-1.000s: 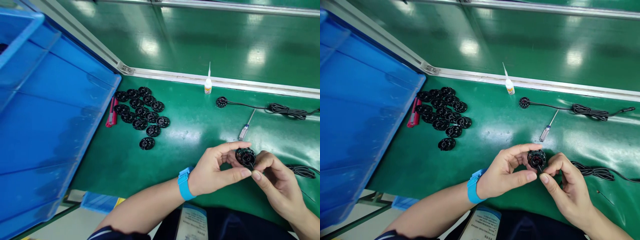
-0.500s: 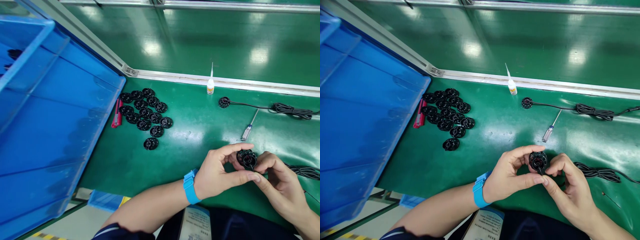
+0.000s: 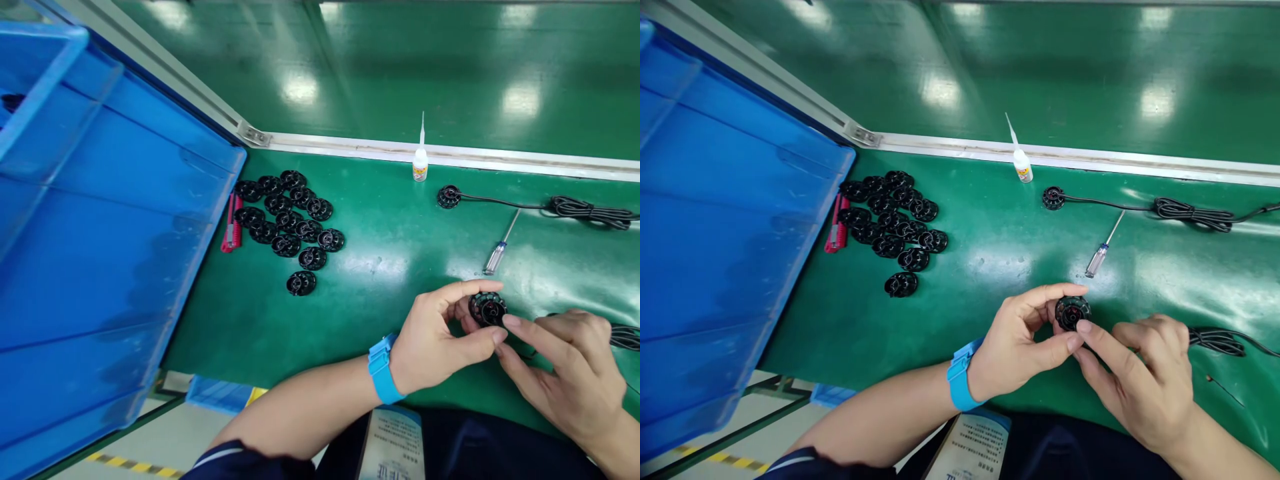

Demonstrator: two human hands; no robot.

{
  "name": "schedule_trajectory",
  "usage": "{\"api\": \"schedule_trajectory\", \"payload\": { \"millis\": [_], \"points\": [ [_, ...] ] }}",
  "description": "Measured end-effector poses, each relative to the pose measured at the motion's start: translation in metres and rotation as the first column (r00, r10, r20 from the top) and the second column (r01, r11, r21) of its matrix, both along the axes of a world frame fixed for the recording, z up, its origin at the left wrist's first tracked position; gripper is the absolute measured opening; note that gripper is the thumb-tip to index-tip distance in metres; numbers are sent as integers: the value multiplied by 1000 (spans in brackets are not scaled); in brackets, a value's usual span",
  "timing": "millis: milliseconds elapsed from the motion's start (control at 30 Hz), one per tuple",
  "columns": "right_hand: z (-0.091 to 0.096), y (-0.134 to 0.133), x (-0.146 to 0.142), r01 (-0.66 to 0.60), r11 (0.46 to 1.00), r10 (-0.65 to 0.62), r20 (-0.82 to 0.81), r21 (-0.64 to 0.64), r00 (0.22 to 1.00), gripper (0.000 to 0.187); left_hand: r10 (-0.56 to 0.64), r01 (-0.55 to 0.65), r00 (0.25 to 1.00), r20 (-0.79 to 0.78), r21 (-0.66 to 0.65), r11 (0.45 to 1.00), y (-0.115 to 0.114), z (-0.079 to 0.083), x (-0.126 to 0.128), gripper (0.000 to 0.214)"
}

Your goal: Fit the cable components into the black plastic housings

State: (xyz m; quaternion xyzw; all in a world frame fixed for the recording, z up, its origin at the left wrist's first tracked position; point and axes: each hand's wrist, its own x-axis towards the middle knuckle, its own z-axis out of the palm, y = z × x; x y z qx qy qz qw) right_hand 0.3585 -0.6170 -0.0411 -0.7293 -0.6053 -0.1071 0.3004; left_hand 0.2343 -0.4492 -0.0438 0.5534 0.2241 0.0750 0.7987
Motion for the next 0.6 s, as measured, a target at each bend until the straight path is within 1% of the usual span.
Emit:
{"api": "schedule_trajectory", "payload": {
  "millis": [100, 167, 367, 533, 600],
  "points": [
    [1, -2, 1, 13, 999, -10, 98, -30, 995, 67, 11, -10, 1000, -16, 48, 999, 0, 1, -1, 54],
    [1, -2, 0, 22, 999, -15, 130, -50, 991, 77, 16, -14, 1000, -19, 78, 997, 0, 2, -1, 54],
    [2, -2, 0, 23, 997, -6, 228, -74, 974, 73, 21, -18, 1000, -20, 160, 987, 0, 2, -1, 52],
    [7, -1, 1, 39, 993, -1, 323, -114, 946, 73, 5, 3, 999, -49, 154, 988, 1, 1, 1, 51],
    [10, -1, 2, 45, 989, 5, 344, -139, 939, 65, -16, 27, 998, -67, 159, 987, 1, 1, 2, 51]
  ]
}}
